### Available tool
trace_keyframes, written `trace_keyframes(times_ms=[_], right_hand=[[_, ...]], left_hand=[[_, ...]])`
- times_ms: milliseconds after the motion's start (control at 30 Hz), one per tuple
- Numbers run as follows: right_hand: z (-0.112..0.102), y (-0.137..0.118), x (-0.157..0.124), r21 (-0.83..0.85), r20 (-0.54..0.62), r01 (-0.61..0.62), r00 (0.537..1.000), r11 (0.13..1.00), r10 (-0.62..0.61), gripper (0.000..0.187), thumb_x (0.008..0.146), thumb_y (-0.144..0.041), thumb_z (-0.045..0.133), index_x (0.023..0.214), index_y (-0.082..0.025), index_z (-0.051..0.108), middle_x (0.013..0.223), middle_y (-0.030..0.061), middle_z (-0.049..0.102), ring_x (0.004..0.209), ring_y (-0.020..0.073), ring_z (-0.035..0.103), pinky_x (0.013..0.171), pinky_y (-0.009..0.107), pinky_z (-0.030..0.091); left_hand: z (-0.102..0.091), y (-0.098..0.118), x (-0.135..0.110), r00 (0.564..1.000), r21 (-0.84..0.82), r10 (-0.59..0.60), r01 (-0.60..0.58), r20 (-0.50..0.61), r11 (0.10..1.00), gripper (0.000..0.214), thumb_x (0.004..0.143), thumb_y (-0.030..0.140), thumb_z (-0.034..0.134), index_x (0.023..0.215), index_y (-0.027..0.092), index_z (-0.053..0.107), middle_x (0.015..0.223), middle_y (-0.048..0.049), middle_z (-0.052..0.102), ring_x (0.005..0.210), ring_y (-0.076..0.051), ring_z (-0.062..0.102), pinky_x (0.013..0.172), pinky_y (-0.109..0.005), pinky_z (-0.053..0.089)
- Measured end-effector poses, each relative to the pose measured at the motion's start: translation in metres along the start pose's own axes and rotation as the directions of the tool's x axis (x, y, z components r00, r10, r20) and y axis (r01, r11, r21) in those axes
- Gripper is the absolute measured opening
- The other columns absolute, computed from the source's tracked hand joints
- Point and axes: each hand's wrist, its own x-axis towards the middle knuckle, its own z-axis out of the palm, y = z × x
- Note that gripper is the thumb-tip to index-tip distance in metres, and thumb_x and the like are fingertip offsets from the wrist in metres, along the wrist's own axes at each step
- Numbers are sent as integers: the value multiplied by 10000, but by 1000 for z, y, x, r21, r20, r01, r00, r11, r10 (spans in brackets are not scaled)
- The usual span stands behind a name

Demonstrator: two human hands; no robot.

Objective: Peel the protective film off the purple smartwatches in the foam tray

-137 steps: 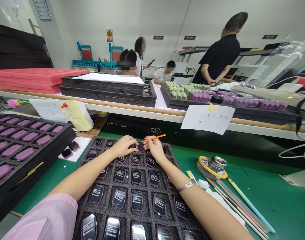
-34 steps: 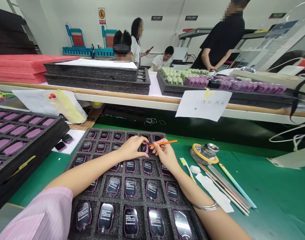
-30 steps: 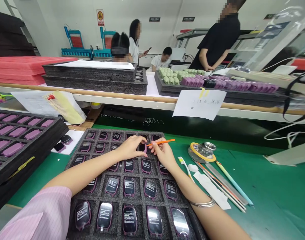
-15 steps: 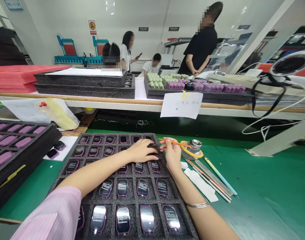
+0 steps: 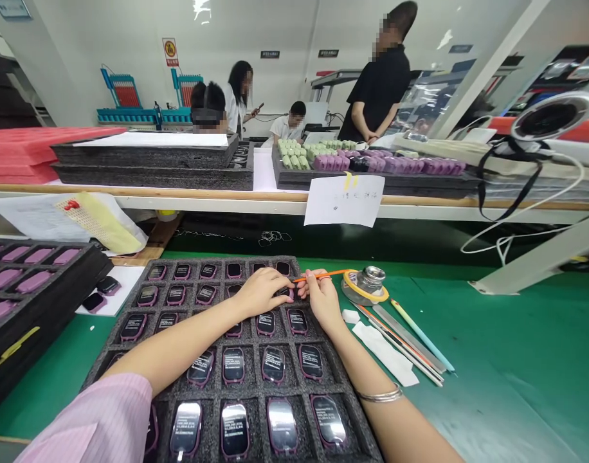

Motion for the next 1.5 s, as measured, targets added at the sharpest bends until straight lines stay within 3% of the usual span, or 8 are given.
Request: trace_keyframes(times_ms=[167, 533, 700, 867, 967, 1167, 1300, 1500], right_hand=[[2, 1, -3, -61, 20, 3, 1000, 998, -2, 274, 978, -379, 593, 1123, -149, 626, 992, 40, 672, 766, 137, 658, 664, 301, 578], [1, -5, -4, -175, 39, 4, 999, 985, 3, 290, 973, -379, 599, 1153, -153, 623, 1055, 56, 674, 842, 163, 670, 728, 344, 588], [3, -6, -5, -177, 8, 27, 1000, 984, -26, 271, 971, -374, 603, 1129, -154, 632, 1042, 52, 676, 833, 159, 668, 725, 339, 587], [-3, -16, -5, -89, -81, 43, 995, 995, -50, 281, 984, -399, 578, 1103, -150, 629, 963, 34, 672, 743, 132, 650, 656, 298, 571], [-10, -25, -15, -14, -108, 67, 992, 998, -69, 305, 997, -429, 547, 1074, -143, 620, 877, 10, 656, 655, 107, 622, 595, 263, 545], [-11, -26, -56, 41, -5, 58, 998, 997, -58, 340, 995, -481, 530, 944, -153, 602, 671, -53, 581, 489, 72, 536, 474, 212, 476], [-10, -20, -64, -6, 22, 33, 999, 999, -33, 342, 1006, -472, 511, 935, -150, 601, 637, -68, 542, 458, 61, 497, 445, 199, 443], [-14, -18, -63, -138, 41, 17, 999, 990, -12, 314, 998, -449, 538, 932, -150, 611, 667, -57, 561, 490, 68, 508, 475, 209, 456]], left_hand=[[1, 1, 0, 997, -63, -66, 64, -32, 996, 500, 810, 362, 768, 1214, 194, 526, 1150, -96, 684, 1087, -268, 648, 972, -435, 488], [-1, 1, 0, 997, -56, -67, 64, -39, 996, 464, 826, 383, 753, 1194, 195, 543, 1159, -95, 674, 1094, -271, 637, 979, -436, 471], [-5, 28, -1, 998, 3, 59, -59, -6, 998, 261, 954, 423, 580, 1046, 195, 669, 1074, -77, 667, 1064, -246, 588, 972, -406, 429], [1, 52, -9, 973, 25, 190, -194, 132, 981, 320, 864, 524, 673, 957, 227, 747, 1032, -76, 656, 1029, -255, 575, 927, -393, 437], [-1, 51, -20, 983, 33, 150, -155, 105, 987, 339, 881, 499, 662, 1056, 216, 728, 1119, -104, 642, 1086, -271, 563, 963, -415, 432], [1, 45, -38, 998, -27, 42, -41, 41, 999, 240, 920, 376, 649, 1122, 251, 685, 1190, -65, 684, 1163, -235, 602, 1025, -403, 439], [3, 50, -39, 999, -73, 3, -1, 32, 997, 233, 899, 322, 680, 1119, 249, 654, 1179, -53, 694, 1166, -239, 611, 1024, -414, 449], [3, 53, -37, 997, -104, -80, 82, 21, 991, 447, 833, 314, 750, 1192, 181, 520, 1190, -96, 672, 1115, -255, 627, 989, -418, 478]])
